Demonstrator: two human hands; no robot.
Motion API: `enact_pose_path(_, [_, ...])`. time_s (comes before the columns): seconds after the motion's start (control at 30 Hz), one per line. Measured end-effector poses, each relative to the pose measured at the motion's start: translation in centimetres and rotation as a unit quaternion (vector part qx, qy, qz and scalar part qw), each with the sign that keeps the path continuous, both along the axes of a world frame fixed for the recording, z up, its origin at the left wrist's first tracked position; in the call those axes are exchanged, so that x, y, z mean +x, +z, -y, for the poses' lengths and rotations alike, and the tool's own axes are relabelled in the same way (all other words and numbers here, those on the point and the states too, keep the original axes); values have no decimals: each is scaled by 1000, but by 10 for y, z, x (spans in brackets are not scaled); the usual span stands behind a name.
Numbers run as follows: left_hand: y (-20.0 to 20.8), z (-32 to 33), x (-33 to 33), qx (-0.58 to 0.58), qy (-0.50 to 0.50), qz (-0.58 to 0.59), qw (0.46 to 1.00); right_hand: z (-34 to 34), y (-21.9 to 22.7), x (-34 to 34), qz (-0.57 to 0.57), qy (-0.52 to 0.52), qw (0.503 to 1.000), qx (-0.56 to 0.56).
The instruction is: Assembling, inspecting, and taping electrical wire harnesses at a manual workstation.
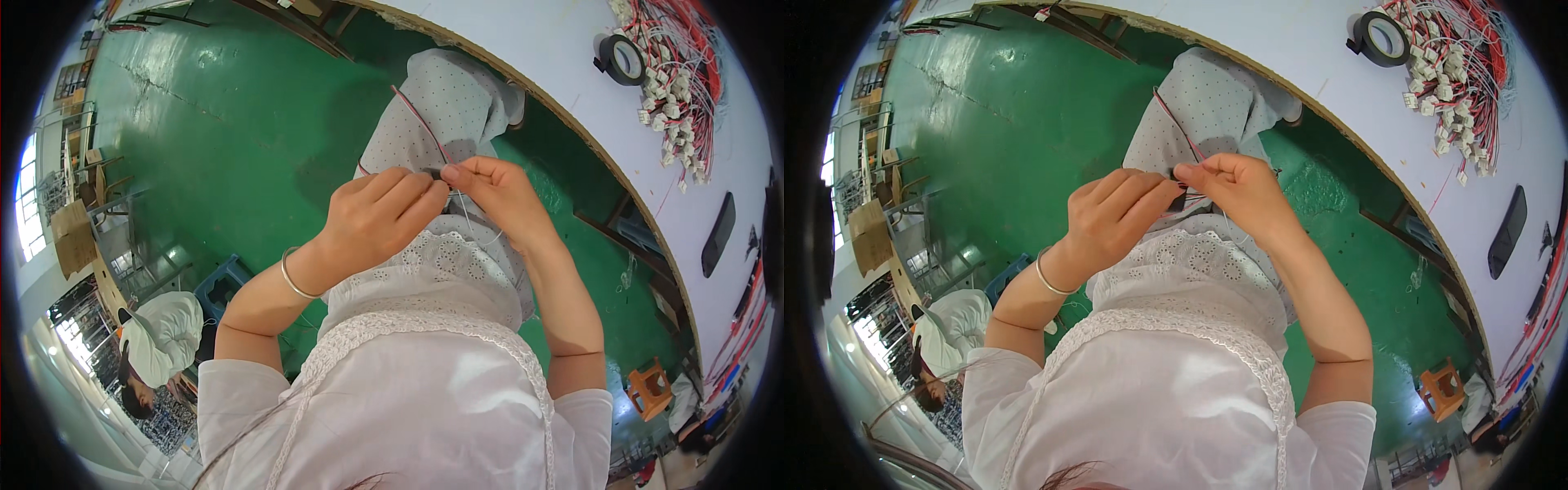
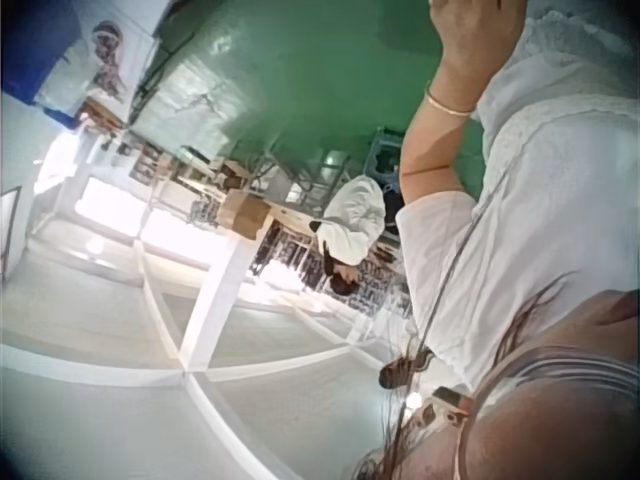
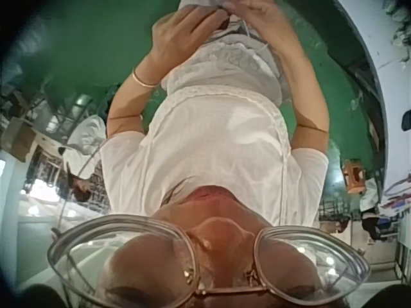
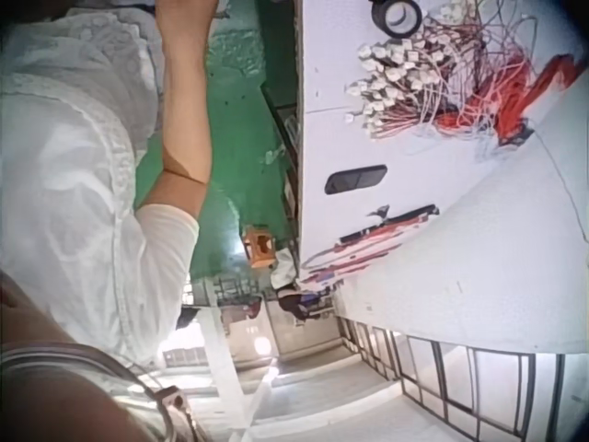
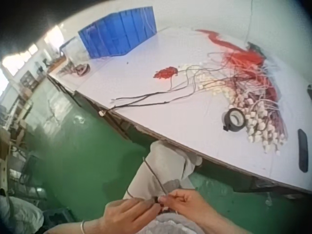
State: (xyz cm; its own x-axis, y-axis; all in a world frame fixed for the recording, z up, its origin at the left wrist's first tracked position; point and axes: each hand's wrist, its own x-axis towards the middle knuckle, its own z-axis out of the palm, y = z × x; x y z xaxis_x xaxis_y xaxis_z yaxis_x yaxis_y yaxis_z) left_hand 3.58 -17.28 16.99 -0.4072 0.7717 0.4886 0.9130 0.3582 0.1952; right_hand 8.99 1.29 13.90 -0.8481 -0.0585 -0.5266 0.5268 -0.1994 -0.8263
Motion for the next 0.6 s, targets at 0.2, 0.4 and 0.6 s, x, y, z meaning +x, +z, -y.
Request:
enact_pose_path(0.2, [5, 0, 3, -4, -15, -15, 1000, -7, 13, -5, 83, 41, 994, -50])
enact_pose_path(0.4, [15, -1, 10, 38, 168, 558, 812, 3, 0, 10, -36, -55, 997, -38])
enact_pose_path(0.6, [23, 11, -12, 5, 92, 850, 518, -26, -6, 23, -328, 149, 931, 60])
